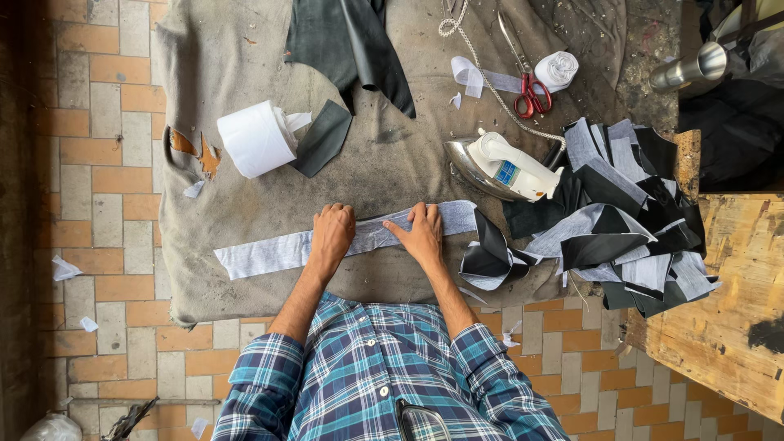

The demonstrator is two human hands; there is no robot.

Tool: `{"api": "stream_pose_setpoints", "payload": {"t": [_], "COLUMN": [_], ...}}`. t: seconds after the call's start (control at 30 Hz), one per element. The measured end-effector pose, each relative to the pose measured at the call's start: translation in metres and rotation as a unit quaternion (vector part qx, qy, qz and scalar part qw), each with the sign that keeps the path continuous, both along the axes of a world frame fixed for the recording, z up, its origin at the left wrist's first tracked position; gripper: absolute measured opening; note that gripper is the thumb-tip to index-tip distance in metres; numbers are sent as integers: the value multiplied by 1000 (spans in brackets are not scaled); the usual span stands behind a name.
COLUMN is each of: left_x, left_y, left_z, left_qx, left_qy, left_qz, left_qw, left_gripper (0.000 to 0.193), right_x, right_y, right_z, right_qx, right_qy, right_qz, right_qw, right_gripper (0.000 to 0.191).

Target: The person irons a strip of white interfacing onto fabric on a padded table, then uses scissors to cut the fused strip into smaller pieces, setting each cut piece aside in a growing pile of finished strips.

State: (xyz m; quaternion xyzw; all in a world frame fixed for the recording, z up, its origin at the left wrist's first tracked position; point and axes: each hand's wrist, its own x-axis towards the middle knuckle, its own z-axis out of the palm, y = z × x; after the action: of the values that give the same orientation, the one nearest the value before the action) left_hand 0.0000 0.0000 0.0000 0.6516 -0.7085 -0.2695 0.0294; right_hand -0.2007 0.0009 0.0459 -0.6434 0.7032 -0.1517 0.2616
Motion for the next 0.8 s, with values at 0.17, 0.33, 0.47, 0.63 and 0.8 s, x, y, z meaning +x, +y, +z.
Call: {"api": "stream_pose_setpoints", "payload": {"t": [0.17,0.33,0.47,0.63,0.8], "left_x": [7,6,-5,-15,-14], "left_y": [8,12,10,0,-9], "left_z": [19,14,7,4,8], "left_qx": [-137,-173,-154,-173,-122], "left_qy": [80,19,22,30,120], "left_qz": [-22,-83,-102,-92,-26], "left_qw": [987,981,983,980,985], "left_gripper": [31,23,13,5,3], "right_x": [-2,-2,-1,-1,-1], "right_y": [0,2,3,2,0], "right_z": [-5,-8,-8,-7,-6], "right_qx": [1,-2,5,-5,7], "right_qy": [1,3,6,5,7], "right_qz": [-1,-1,-2,-5,-6], "right_qw": [1000,1000,1000,1000,1000], "right_gripper": [66,66,66,67,68]}}
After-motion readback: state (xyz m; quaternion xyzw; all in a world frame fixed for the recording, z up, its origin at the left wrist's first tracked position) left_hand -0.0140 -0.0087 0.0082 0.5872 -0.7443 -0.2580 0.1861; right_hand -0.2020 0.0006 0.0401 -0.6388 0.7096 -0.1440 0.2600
